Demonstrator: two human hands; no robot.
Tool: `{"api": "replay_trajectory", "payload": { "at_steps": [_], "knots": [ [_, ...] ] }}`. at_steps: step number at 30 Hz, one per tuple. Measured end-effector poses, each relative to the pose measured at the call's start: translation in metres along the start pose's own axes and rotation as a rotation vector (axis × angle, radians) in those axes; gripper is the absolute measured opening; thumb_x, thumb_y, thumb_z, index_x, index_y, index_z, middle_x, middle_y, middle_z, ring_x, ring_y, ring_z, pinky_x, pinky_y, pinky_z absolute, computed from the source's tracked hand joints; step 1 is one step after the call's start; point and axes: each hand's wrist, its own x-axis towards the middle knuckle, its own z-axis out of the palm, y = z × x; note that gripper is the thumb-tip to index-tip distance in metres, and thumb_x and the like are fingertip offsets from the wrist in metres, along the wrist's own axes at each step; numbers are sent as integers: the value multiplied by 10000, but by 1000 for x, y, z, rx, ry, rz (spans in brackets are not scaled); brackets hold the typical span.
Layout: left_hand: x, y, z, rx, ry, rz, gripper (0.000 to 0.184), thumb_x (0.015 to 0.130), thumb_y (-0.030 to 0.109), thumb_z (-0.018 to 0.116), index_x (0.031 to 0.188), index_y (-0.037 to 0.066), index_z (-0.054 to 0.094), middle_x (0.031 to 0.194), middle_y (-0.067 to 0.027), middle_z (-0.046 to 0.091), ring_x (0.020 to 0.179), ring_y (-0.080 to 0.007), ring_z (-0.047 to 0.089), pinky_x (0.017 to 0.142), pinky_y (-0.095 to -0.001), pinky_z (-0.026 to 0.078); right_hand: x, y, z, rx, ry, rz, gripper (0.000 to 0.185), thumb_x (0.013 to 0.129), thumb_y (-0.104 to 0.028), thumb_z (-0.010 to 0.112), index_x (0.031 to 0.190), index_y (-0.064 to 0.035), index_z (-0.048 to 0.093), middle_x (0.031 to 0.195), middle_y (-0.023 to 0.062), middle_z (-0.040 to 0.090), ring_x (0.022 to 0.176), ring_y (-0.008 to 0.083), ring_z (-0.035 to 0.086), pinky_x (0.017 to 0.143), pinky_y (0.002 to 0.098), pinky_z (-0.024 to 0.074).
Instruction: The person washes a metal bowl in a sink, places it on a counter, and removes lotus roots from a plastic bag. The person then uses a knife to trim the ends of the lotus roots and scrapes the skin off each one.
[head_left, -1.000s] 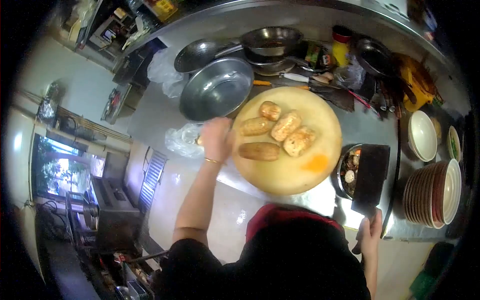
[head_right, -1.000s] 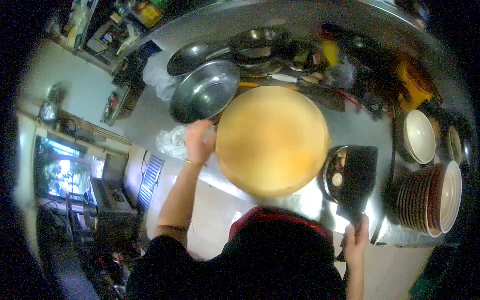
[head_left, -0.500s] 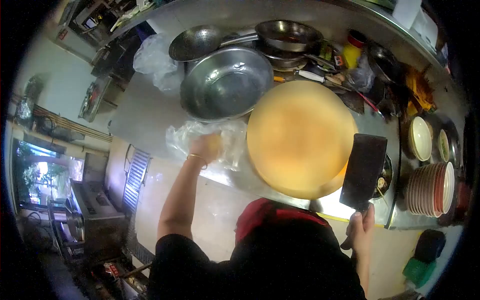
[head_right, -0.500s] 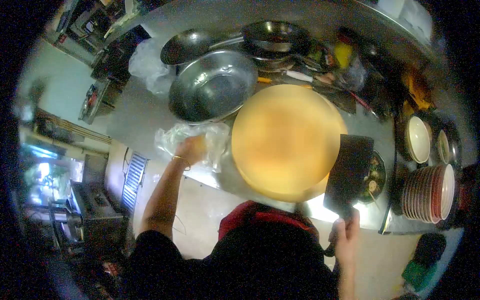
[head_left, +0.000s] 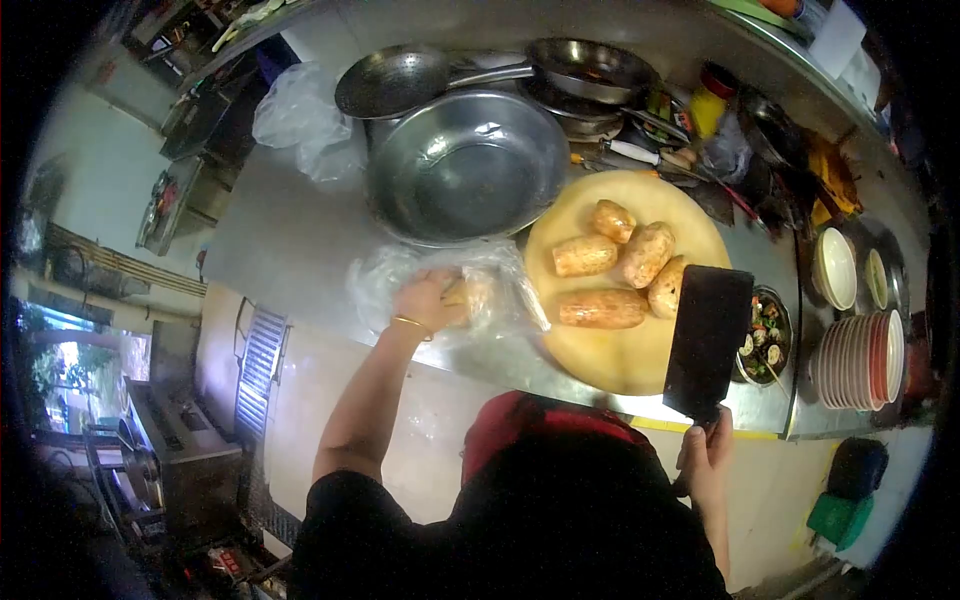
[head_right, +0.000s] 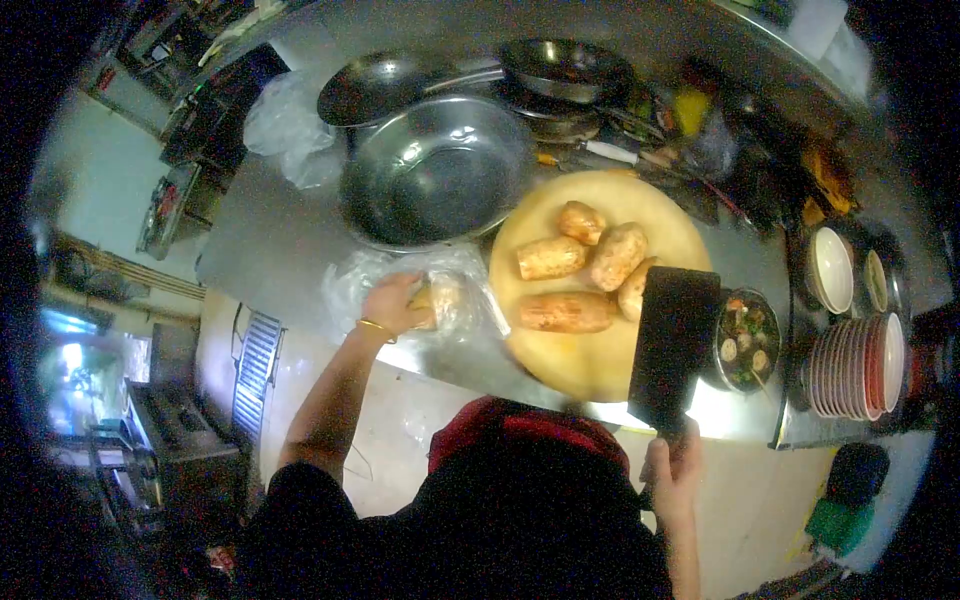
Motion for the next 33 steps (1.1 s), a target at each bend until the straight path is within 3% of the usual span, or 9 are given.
{"api": "replay_trajectory", "payload": {
  "at_steps": [3,6,10,15,18,22,26,31,33],
  "knots": [
    [-4,-5,12,24,77,81,731,664,399,741,1303,132,510,1186,-144,602,1103,-321,582,941,-402,478,7,-21,17,-253,-97,-18,382,891,-49,533,1260,3,450,687,38,554,546,96,522,470,253,412],
    [-5,12,24,70,44,31,775,645,410,763,1318,127,499,1157,-141,607,1095,-330,585,931,-413,489,27,-40,46,-501,-377,-230,417,875,-101,590,1255,-1,451,687,117,583,567,230,560,564,345,468],
    [-18,27,14,80,7,-42,800,630,419,775,1318,119,500,1124,-133,606,1075,-325,584,916,-427,489,49,-56,106,-578,-614,-368,387,892,-145,607,1232,-19,472,692,123,568,601,286,567,604,397,477],
    [-41,14,11,226,218,41,675,614,399,781,1205,123,605,1074,-105,608,1023,-303,577,859,-437,457,79,-38,147,-695,-648,-399,408,900,-174,616,1243,-8,469,916,194,599,819,320,601,742,413,483],
    [-56,-1,2,243,227,75,618,616,384,781,1163,139,632,1072,-95,599,1020,-289,563,855,-425,439,91,-10,153,-580,-604,-432,308,910,-124,600,1166,-12,471,726,67,522,604,194,523,575,342,450],
    [-66,-17,6,145,258,53,602,622,394,781,1152,152,630,1085,-91,586,1036,-280,547,880,-424,422,89,-28,161,-498,-717,60,402,935,-143,564,1281,-1,415,734,40,527,490,124,492,470,285,440],
    [-77,-32,-12,201,377,19,580,610,393,792,1119,157,646,1044,-79,597,1027,-283,551,882,-427,420,105,27,159,-674,-675,-290,443,937,-142,551,1321,1,383,734,57,532,466,139,499,462,302,453],
    [-91,-56,-55,-104,342,-63,612,645,351,778,1181,87,646,1028,-108,667,969,-296,623,856,-440,468,104,29,163,-678,-620,-302,404,933,-132,547,1281,10,400,744,87,548,479,172,519,481,327,472],
    [-95,-61,-63,-450,239,-147,576,678,334,770,1170,59,648,993,-116,680,924,-279,639,835,-403,487,103,30,163,-684,-588,-313,381,931,-127,547,1258,13,410,750,98,552,495,192,532,490,344,478]
  ]
}}
